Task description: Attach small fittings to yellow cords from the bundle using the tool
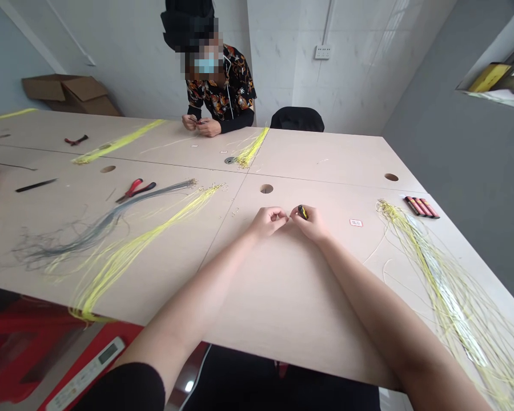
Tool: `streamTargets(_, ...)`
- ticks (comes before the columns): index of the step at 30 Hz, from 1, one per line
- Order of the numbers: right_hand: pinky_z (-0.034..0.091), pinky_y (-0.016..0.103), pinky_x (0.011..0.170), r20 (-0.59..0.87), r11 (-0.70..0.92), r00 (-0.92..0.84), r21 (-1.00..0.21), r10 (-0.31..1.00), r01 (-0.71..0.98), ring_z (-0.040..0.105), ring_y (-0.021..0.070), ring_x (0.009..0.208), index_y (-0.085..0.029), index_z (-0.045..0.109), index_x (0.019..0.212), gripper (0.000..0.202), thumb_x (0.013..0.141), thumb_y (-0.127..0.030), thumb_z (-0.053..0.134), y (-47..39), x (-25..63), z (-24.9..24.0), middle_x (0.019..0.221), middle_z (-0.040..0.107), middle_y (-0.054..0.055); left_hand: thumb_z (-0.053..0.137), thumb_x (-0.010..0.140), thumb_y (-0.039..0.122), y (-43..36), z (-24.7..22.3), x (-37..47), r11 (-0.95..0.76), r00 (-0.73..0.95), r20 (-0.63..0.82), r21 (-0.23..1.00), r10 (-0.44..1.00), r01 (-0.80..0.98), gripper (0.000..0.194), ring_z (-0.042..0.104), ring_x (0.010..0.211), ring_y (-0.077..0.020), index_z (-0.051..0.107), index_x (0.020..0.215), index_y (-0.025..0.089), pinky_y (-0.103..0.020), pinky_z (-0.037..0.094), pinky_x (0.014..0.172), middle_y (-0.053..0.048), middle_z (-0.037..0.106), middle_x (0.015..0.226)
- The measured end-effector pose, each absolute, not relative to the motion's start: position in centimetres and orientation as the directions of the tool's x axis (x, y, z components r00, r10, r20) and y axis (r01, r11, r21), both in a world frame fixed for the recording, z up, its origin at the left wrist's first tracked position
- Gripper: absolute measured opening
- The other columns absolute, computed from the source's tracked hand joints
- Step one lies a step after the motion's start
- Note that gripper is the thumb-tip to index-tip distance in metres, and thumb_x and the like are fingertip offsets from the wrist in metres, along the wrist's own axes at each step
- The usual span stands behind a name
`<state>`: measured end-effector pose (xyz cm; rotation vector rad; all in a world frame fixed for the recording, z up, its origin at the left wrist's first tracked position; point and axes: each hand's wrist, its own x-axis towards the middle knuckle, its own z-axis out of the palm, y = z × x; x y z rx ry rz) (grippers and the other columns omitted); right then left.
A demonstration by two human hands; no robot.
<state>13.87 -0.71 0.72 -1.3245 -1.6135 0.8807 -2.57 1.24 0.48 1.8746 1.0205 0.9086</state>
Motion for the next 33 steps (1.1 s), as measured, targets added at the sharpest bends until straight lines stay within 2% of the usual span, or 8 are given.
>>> streamTargets(18,0.035,0.025,0.062,0.185,0.2,-0.078,-0.894,0.98,0.401,0.045,0.0121,0.065,-0.017,0.056,0.07,0.018,0.07,-0.033,0.048,-0.7,13.91,0.44,0.067,0.054,0.0,0.055,0.07,0.029,1.11,0.53,-2.72,-0.353,0.412,0.215,0.888,0.886,0.295,0.016,0.043,0.055,-0.0085,0.06,0.065,0.014,-0.022,0.032,0.054,0.001,0.057,0.063)
streamTargets(33,0.035,0.026,0.06,0.184,0.192,-0.058,-0.914,0.981,0.358,0.045,0.0127,0.063,-0.017,0.059,0.073,0.022,0.072,-0.036,0.048,-0.52,13.85,0.56,0.067,0.055,0.0,0.056,0.07,0.035,1.22,0.43,-2.65,-0.336,0.389,0.2,0.886,0.899,0.321,0.021,0.038,0.053,-0.0085,0.058,0.064,0.014,-0.022,0.027,0.053,0.003,0.05,0.057)
